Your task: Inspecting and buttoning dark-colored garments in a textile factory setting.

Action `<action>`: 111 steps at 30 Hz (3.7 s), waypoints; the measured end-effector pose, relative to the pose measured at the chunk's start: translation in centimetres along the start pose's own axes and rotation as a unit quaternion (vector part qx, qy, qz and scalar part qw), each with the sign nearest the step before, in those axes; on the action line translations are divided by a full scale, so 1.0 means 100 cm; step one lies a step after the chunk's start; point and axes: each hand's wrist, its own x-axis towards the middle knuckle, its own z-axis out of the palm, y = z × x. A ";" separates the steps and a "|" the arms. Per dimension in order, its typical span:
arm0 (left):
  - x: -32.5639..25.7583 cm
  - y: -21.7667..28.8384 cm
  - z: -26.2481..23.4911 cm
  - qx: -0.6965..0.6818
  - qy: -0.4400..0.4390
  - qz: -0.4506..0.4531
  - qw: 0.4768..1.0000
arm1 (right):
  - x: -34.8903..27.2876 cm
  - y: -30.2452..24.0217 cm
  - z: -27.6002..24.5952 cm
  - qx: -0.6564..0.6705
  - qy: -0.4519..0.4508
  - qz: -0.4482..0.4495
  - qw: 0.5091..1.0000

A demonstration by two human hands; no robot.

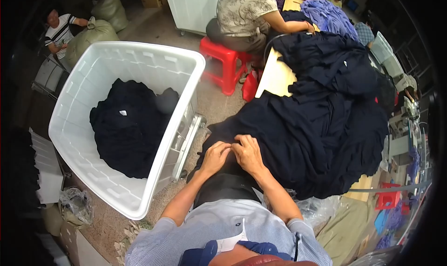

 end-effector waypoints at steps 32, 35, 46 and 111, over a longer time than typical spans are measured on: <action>0.072 -0.023 0.002 -0.054 -0.180 0.144 0.971 | -0.011 0.011 -0.018 -0.027 -0.072 -0.148 0.986; 0.069 -0.025 -0.002 -0.090 -0.155 0.129 0.975 | -0.013 0.019 -0.020 -0.027 -0.050 -0.140 0.988; 0.051 -0.009 0.019 -0.067 -0.137 0.030 0.988 | -0.015 0.022 -0.028 0.012 -0.001 -0.055 0.998; 0.055 0.007 -0.002 -0.023 -0.207 -0.059 0.976 | -0.014 0.020 -0.014 0.023 0.001 -0.003 1.000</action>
